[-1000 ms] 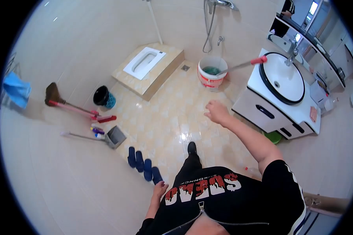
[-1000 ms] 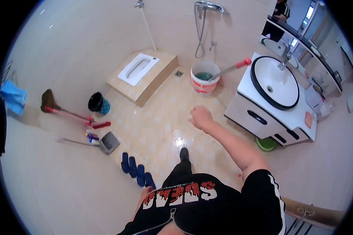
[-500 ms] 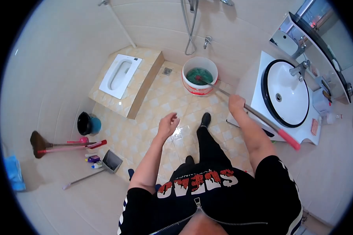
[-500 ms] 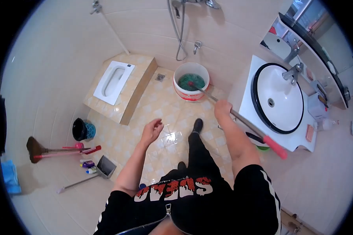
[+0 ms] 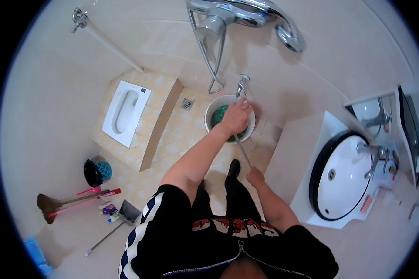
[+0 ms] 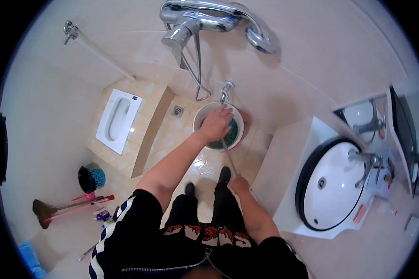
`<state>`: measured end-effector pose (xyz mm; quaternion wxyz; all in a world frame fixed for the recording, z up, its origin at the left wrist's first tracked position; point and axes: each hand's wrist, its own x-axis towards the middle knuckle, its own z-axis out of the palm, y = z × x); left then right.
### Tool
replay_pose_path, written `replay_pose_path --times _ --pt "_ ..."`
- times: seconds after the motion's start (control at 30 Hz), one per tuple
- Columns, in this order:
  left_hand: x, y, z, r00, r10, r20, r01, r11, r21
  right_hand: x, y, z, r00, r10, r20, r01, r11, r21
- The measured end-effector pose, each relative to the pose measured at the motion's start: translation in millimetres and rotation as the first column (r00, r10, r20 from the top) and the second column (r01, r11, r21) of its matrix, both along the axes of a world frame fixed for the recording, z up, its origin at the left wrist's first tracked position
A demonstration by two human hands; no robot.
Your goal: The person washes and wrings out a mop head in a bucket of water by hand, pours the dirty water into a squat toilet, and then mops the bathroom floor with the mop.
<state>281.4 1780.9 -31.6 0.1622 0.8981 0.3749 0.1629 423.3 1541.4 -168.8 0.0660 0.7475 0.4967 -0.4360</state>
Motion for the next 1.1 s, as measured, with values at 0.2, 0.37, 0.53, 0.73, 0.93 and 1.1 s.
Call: replay_pose_path --times 0.2,0.37,0.53,0.73,0.93,1.1 --pt "14.2 74.7 -55.4 0.966 -0.153 -0.208 0.183 0.974 0.136 -0.5 -20.8 -1.0 0.986 -0.147 -0.084 0.143 0.989 -0.046" --pt "0.7 111.8 -76.7 0.945 -0.269 -0.186 0.303 0.933 0.194 -5.9 -36.7 2.5 0.973 -0.205 -0.105 0.201 0.978 -0.048" --pt "-43.7 124.8 -112.4 0.881 -0.456 0.126 0.410 0.869 0.279 -70.4 16.1 81.9 0.857 -0.507 -0.094 0.442 0.816 -0.372" --pt "-92.6 103.2 -110.4 0.789 -0.209 0.577 0.181 0.978 0.108 -123.3 100.8 68.9 0.769 -0.636 -0.068 0.519 0.683 -0.514" --pt "-181.2 25.3 -200.8 0.683 0.565 0.462 -0.176 0.741 -0.648 -104.7 226.3 -137.8 0.715 -0.662 -0.224 0.518 0.717 -0.466" --pt "-161.3 -19.0 -288.3 0.370 0.895 0.248 -0.132 0.315 -0.940 -88.5 295.8 -348.2 0.962 -0.269 -0.038 0.231 0.882 -0.410"
